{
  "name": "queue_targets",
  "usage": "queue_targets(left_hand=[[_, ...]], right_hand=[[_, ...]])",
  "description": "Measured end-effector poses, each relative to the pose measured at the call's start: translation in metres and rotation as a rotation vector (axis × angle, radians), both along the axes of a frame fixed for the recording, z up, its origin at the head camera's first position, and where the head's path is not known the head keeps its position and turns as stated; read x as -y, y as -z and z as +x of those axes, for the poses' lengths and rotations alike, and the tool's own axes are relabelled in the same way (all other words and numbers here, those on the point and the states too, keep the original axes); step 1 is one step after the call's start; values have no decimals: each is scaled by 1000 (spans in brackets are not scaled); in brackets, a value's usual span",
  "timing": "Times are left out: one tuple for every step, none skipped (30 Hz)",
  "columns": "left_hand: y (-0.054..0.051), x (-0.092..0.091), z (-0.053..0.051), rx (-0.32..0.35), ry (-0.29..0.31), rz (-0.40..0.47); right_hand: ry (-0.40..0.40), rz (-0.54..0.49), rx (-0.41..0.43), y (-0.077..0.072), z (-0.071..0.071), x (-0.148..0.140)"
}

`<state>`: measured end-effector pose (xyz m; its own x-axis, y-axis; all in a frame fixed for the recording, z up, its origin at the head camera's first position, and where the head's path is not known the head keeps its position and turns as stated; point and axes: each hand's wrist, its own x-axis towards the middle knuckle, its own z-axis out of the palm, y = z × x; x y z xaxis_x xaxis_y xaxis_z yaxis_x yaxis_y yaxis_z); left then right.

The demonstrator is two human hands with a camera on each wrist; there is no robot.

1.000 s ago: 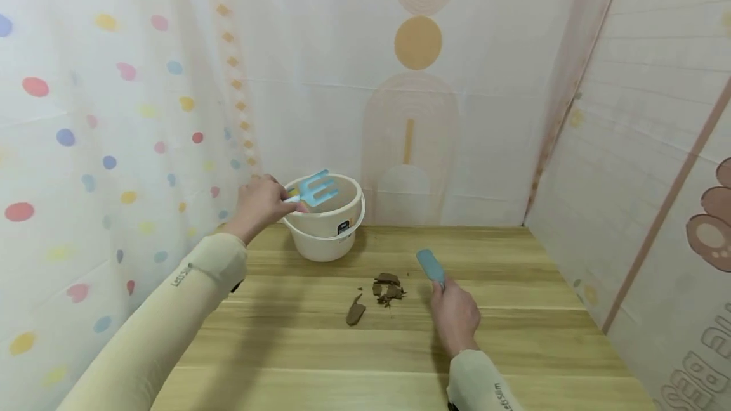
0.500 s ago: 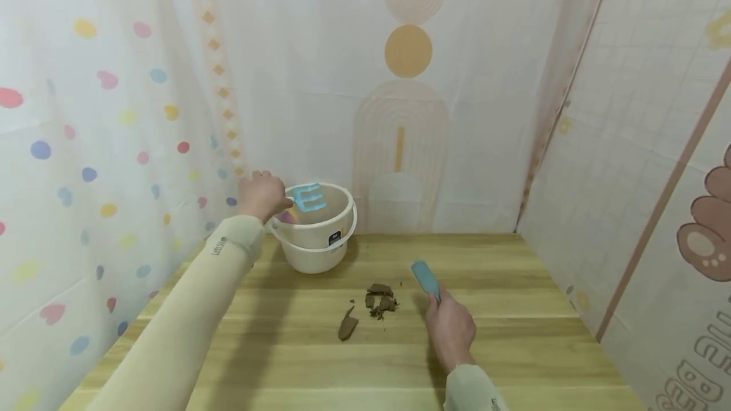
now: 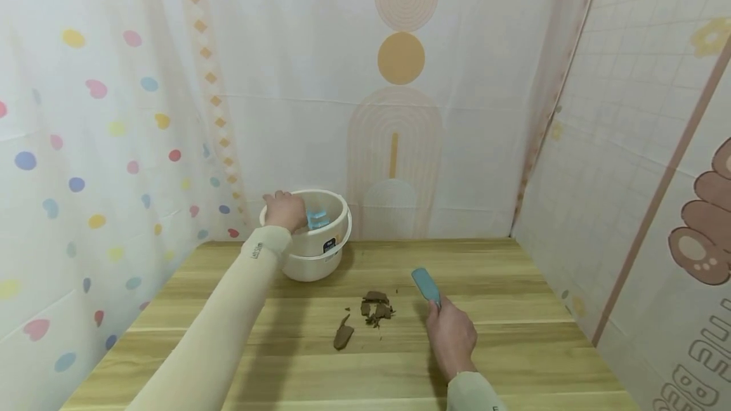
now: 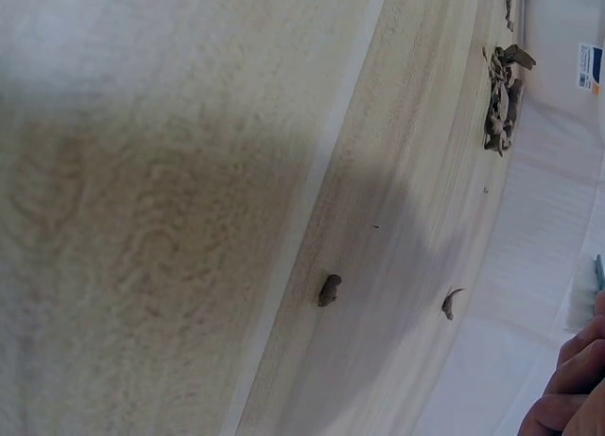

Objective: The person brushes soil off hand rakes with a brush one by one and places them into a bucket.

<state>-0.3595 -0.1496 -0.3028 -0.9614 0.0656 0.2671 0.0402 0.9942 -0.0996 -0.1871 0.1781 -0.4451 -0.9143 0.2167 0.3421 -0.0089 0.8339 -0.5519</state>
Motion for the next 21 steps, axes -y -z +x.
queue_targets(left_hand=[[0, 0, 0, 9, -5, 0], [1, 0, 0, 20, -11, 2], [1, 0, 0, 29, -16, 2], [2, 1, 0, 38, -23, 3], [2, 2, 0, 45, -28, 4], [2, 4, 0, 52, -32, 1], [3, 5, 0, 55, -36, 2], [2, 7, 0, 56, -40, 5], [2, 9, 1, 56, -44, 5], [2, 11, 2, 55, -43, 4], [2, 13, 3, 49, -38, 3], [2, 15, 4, 41, -33, 3], [1, 17, 6, 31, -28, 6], [0, 20, 7, 17, -22, 7], [-1, 22, 9, 2, -13, 9], [-2, 25, 11, -15, -4, 11], [-3, 27, 14, -35, 3, 18], [-5, 29, 17, -57, 10, 28], [-7, 32, 20, -82, 15, 40], [-9, 35, 24, -108, 18, 48], [-10, 37, 27, -141, 21, 64]], right_hand=[[0, -2, -2, 0, 0, 0], [0, -4, -2, 0, -1, 0], [1, -4, -4, 0, -2, 1], [3, -5, -6, 0, -2, 1], [5, -9, -4, 0, -3, 1], [4, -10, -6, 0, -3, 2], [4, -11, -9, 0, -4, 2], [5, -8, -12, 0, -4, 2], [4, -6, -12, 0, -5, 2], [3, -7, -9, 0, -5, 2], [2, -4, -7, 0, -6, 2], [2, 0, -7, -1, -6, 1], [3, 3, -2, -1, -7, 1], [5, 8, 4, -2, -8, 0], [6, 13, 10, -2, -8, 0], [8, 25, 11, -3, -9, 0], [10, 41, 8, -3, -10, -1], [8, 54, 11, -3, -10, -1], [4, 70, 17, -4, -10, -2], [-3, 87, 19, -4, -11, -2], [-12, 104, 22, -5, -11, -2]])
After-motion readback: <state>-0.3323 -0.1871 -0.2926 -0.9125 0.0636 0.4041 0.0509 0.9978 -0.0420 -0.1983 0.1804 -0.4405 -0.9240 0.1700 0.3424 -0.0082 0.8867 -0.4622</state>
